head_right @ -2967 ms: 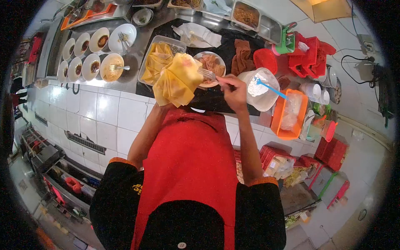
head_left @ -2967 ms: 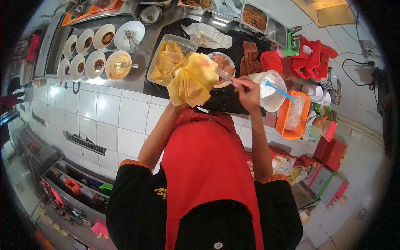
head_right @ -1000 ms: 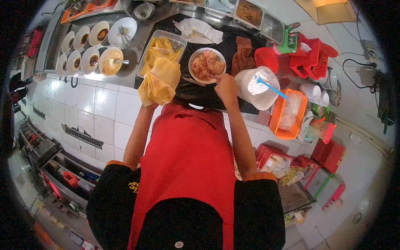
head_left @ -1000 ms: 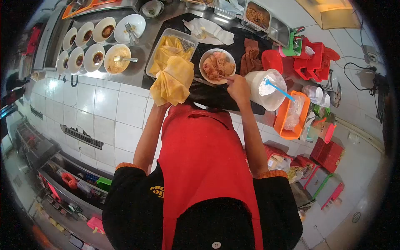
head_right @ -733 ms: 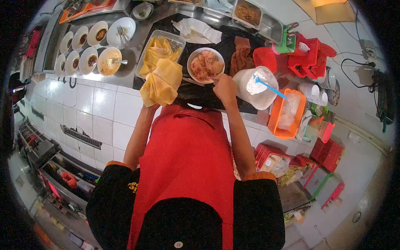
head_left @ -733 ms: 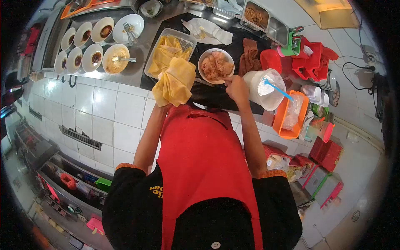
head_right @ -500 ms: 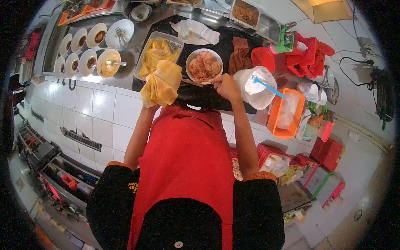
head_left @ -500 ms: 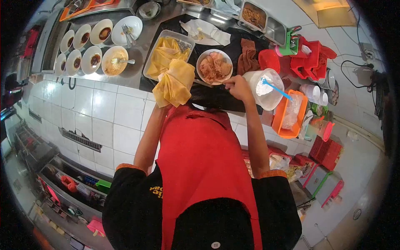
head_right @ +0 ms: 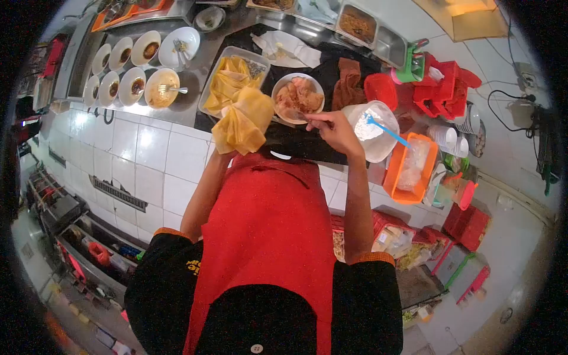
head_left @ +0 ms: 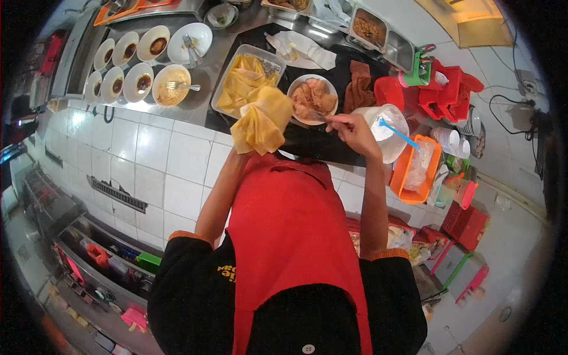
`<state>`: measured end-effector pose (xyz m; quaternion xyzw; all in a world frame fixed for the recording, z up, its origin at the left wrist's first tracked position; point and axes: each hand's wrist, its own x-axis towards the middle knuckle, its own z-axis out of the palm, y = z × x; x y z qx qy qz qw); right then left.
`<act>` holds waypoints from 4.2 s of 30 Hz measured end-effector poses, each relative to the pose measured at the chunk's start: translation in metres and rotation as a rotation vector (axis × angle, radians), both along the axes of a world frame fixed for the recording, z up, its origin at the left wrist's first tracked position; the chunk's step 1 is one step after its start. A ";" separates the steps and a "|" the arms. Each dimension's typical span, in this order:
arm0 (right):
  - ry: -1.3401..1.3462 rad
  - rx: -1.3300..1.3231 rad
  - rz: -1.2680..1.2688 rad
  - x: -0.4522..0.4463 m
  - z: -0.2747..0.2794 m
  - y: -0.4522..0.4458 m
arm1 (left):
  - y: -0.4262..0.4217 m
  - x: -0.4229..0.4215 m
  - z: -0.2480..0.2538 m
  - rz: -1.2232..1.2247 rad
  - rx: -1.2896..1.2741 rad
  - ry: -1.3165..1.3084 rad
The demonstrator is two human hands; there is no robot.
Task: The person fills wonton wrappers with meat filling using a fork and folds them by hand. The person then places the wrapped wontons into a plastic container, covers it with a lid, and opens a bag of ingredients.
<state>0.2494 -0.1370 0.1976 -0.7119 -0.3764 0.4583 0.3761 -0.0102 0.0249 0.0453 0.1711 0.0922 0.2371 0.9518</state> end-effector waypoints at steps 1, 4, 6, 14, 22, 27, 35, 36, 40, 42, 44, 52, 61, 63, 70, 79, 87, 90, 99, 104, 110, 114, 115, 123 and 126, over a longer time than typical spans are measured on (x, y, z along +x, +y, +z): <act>0.008 0.003 0.003 -0.008 0.016 0.005 | -0.001 0.004 -0.003 -0.032 -0.094 -0.020; -0.245 0.262 -0.124 -0.030 0.025 0.017 | -0.001 0.022 -0.005 -0.112 -0.138 -0.179; -0.279 0.351 -0.186 -0.040 0.006 0.024 | -0.002 0.030 -0.003 -0.172 -0.166 -0.303; -0.205 0.393 -0.359 -0.029 -0.015 -0.004 | 0.002 0.039 0.043 -0.024 0.186 -0.018; -0.316 0.450 -0.150 -0.029 0.032 0.015 | -0.005 0.026 0.050 -0.011 0.319 0.130; -0.153 0.275 -0.191 -0.017 0.039 0.008 | -0.003 0.019 0.034 -0.014 0.517 0.248; -0.207 0.420 -0.200 -0.043 0.039 0.011 | -0.007 0.034 0.084 0.046 0.361 0.112; -0.211 0.422 -0.201 -0.043 0.032 0.011 | -0.007 0.038 0.080 0.046 0.363 0.108; -0.185 0.404 -0.247 -0.038 0.023 0.006 | -0.012 0.042 0.062 0.049 0.417 0.087; -0.192 0.368 -0.261 -0.029 0.034 -0.001 | -0.010 0.043 0.062 0.060 0.407 0.046; -0.253 0.273 -0.245 -0.023 0.055 -0.005 | -0.002 0.046 0.071 -0.011 -0.025 -0.164; -0.269 0.373 -0.203 -0.036 0.067 0.035 | -0.008 0.064 0.064 -0.307 -0.254 -0.227; -0.317 0.420 -0.022 -0.081 0.080 0.046 | 0.005 0.072 0.032 -0.151 -0.124 -0.240; -0.054 0.287 -0.008 -0.079 0.079 0.035 | 0.017 0.062 0.039 -0.232 -0.274 -0.414; -0.669 -0.170 -0.231 -0.030 -0.060 -0.004 | 0.013 -0.003 0.026 0.085 -0.110 -0.012; -0.759 -0.394 -0.170 -0.030 -0.056 0.008 | -0.006 -0.031 0.009 0.077 0.050 0.114; -0.698 -0.324 -0.134 -0.022 -0.068 -0.001 | -0.001 -0.024 0.021 0.046 1.709 0.792; -0.591 -0.216 -0.074 -0.016 -0.079 -0.010 | -0.002 -0.017 0.015 0.062 1.691 0.758; 0.177 0.116 -0.211 -0.023 -0.025 -0.011 | -0.010 0.021 0.017 -0.106 0.531 0.276; -0.148 0.376 -0.238 -0.045 -0.014 0.010 | -0.014 0.038 0.053 -0.156 0.154 0.008; -0.288 0.532 -0.296 -0.042 -0.004 0.009 | -0.010 0.041 0.070 -0.098 0.059 -0.088; -0.133 0.441 -0.237 -0.028 0.028 -0.007 | -0.005 0.037 0.072 -0.015 0.150 -0.011; -0.001 0.393 -0.237 -0.028 0.041 -0.007 | -0.005 0.037 0.073 -0.001 0.185 0.010; -0.139 0.368 -0.070 -0.014 0.060 0.015 | -0.012 0.038 0.066 0.032 0.757 0.244; -0.226 0.385 -0.078 -0.018 0.058 0.014 | -0.015 0.038 0.060 0.019 0.721 0.215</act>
